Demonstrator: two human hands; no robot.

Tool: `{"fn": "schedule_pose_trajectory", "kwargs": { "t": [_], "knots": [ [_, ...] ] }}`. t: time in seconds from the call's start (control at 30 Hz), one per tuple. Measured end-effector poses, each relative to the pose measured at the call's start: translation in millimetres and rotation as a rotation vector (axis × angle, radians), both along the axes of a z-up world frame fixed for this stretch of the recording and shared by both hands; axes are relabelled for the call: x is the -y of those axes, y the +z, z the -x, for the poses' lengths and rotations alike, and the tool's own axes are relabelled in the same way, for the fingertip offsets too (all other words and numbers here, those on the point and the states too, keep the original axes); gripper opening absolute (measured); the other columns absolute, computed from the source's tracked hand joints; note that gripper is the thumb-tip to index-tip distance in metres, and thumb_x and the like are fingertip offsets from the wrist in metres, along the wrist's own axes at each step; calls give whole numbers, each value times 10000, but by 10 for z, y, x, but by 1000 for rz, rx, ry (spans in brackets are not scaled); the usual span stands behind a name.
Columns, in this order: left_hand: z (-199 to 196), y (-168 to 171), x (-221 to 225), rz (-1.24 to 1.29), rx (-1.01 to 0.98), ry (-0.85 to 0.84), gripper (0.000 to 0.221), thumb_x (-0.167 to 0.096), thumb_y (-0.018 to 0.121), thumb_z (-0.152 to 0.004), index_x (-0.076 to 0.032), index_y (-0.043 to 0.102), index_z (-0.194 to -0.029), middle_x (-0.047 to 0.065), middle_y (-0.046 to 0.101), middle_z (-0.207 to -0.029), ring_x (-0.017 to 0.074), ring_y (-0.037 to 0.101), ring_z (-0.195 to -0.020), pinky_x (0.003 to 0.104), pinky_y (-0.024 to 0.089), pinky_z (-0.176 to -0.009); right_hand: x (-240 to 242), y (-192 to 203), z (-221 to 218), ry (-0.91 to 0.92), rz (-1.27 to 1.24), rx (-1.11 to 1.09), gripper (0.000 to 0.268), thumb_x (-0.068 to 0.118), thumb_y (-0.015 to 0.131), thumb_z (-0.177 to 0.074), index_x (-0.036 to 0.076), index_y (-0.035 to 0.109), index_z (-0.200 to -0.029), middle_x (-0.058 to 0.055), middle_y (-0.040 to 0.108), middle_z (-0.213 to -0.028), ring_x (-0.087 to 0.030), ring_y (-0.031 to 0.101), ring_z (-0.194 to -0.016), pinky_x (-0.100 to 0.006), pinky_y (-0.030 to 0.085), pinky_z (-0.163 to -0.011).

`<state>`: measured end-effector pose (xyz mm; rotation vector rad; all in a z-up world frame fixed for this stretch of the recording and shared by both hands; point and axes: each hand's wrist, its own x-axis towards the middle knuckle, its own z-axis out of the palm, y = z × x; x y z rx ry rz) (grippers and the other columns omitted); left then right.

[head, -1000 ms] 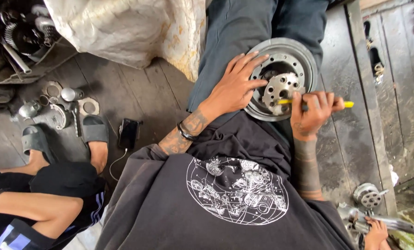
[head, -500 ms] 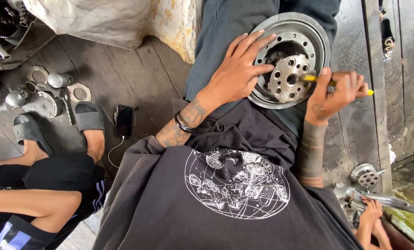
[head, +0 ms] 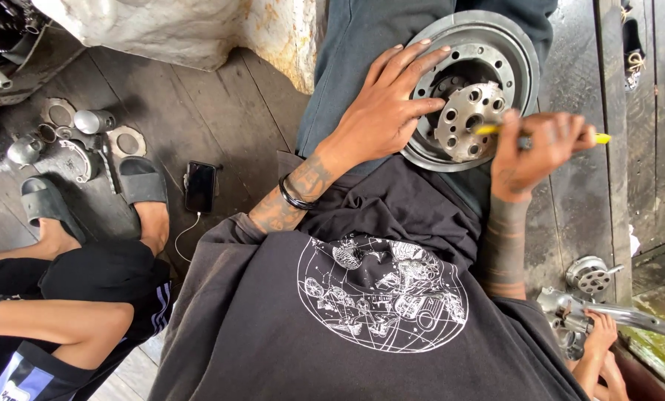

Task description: Cleaning a motorcycle flywheel component using a small brush to remove debris

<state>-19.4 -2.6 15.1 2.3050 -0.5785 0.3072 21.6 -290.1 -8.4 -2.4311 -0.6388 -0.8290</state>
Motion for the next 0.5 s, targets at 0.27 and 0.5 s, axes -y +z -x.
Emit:
{"fn": "schedule_pose_trajectory", "kwargs": {
  "t": [0.27, 0.5],
  "knots": [
    [1, 23, -27, 26, -27, 0, 379, 60, 650, -971, -185, 790, -1223, 91, 212, -1656, 358, 199, -1556, 620, 252, -1298, -60, 17, 55, 55, -3, 4, 451, 353, 710, -1052, 59, 632, -719, -61, 612, -781, -272, 534, -875, -460, 294, -1075],
    [-6, -2, -27, 20, -32, 9, 384, 41, 684, -945, -193, 801, -1227, 93, 201, -1667, 354, 201, -1563, 606, 255, -1295, -47, 57, -38, -159, 1, 33, 591, 494, 581, -1118, 76, 613, -700, -39, 477, -635, -219, 439, -725, -374, 374, -1004]
  ]
}}
